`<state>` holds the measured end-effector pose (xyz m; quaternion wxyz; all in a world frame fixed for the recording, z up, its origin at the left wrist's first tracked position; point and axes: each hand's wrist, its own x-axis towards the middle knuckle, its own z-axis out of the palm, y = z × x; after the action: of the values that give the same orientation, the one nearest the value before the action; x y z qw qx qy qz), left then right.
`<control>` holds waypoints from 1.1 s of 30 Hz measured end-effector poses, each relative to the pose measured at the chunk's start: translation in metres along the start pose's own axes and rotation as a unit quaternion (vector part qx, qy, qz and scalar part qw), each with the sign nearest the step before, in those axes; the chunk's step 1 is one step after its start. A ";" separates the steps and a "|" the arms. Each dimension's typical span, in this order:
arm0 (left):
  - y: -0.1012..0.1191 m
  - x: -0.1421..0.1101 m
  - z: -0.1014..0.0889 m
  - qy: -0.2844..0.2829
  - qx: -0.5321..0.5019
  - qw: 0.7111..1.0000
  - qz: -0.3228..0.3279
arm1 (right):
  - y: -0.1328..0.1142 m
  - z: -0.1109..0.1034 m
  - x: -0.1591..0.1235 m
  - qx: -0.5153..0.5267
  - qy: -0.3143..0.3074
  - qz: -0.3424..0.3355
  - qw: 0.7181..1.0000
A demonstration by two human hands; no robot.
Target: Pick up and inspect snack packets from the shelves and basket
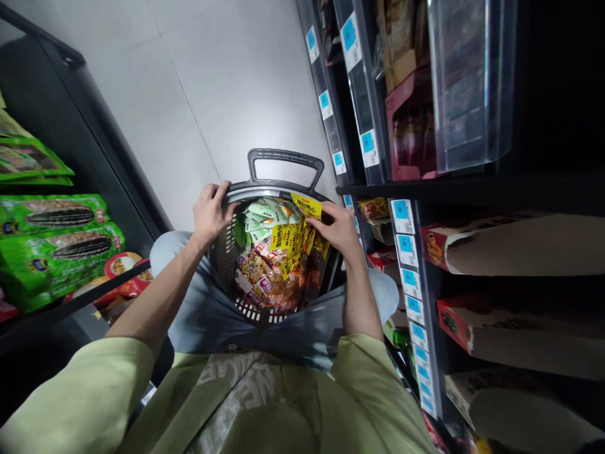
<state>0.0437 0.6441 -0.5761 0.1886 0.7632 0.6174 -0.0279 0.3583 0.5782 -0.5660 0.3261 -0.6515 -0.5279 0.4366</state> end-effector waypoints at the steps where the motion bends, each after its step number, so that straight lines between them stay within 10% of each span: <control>1: 0.000 0.000 0.000 0.001 0.004 1.000 0.000 | 0.000 -0.003 -0.001 -0.015 -0.019 -0.010 1.000; 11: 0.001 0.001 -0.002 0.003 -0.006 1.000 0.003 | 0.019 0.009 0.019 0.115 0.234 0.023 0.965; 33: 0.004 0.002 -0.004 0.002 0.007 1.000 0.001 | 0.019 0.005 0.019 0.240 0.185 0.054 0.951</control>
<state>0.0468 0.6468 -0.5719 0.1825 0.7652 0.6166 -0.0303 0.3626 0.5917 -0.5892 0.5409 -0.6509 -0.3015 0.4393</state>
